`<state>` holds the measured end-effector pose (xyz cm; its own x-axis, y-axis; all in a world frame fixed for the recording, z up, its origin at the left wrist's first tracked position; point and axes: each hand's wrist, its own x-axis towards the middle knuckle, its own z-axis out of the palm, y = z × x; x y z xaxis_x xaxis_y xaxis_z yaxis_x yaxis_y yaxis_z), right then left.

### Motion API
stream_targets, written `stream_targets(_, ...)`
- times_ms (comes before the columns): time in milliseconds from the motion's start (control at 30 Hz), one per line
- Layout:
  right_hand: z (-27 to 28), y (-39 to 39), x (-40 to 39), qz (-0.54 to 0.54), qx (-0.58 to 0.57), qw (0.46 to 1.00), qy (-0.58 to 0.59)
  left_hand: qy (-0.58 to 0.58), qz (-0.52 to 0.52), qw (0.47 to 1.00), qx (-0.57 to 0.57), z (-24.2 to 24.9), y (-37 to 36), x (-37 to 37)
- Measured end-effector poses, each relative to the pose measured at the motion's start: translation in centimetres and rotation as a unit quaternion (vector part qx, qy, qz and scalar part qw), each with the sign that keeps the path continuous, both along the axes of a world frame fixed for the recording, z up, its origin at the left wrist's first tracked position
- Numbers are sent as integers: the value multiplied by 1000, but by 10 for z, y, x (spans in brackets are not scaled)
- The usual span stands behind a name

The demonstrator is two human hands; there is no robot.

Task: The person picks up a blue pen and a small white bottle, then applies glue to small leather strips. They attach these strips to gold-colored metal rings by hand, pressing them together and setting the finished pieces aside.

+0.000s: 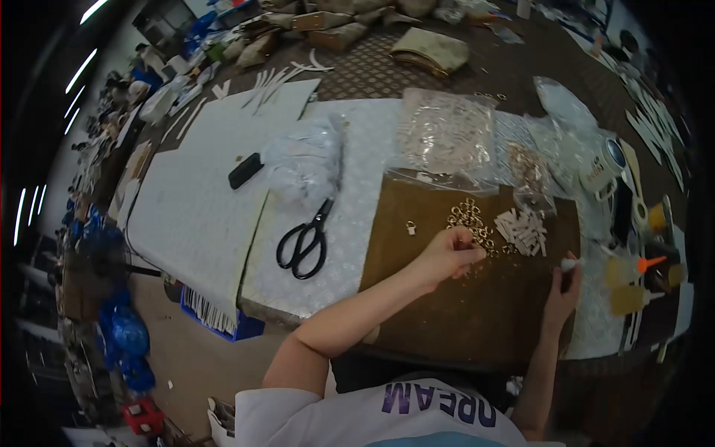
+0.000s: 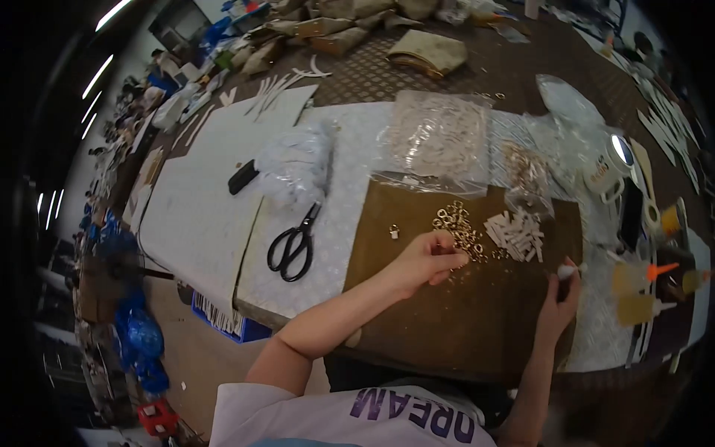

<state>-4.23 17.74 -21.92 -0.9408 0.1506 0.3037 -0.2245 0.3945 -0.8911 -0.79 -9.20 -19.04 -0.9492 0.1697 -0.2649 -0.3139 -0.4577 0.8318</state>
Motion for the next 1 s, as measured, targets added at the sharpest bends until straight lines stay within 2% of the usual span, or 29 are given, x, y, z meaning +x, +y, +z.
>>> stream_targets(267,6,-5,5,-16,24,998,-48,19,19,1000,11,4,-8,-2)
stream_targets(367,-1,-4,9,-54,-42,997,41,27,21,999,10,3,-9,-2)
stream_targets(467,16,-6,30,-137,70,980,128,20,38,999,13,5,-12,-4)
stream_targets(567,41,-34,31,25,-31,985,166,22,49,998,23,3,-13,-6)
stream_targets(667,75,-71,18,150,-31,981,118,31,59,997,34,7,-19,-5)
stream_targets(700,79,-83,11,176,-63,976,113,31,62,997,41,7,-22,-5)
stream_targets(800,94,-108,-14,218,-140,963,69,26,80,996,10,15,-26,-7)
stream_targets(867,87,-110,-34,237,-201,950,7,0,85,996,39,14,-28,-8)
stream_targets(933,72,-114,-42,225,-215,950,-12,-17,81,996,42,21,-26,-9)
stream_targets(1000,48,-111,-43,219,-182,958,-26,-25,80,995,50,18,-25,-10)
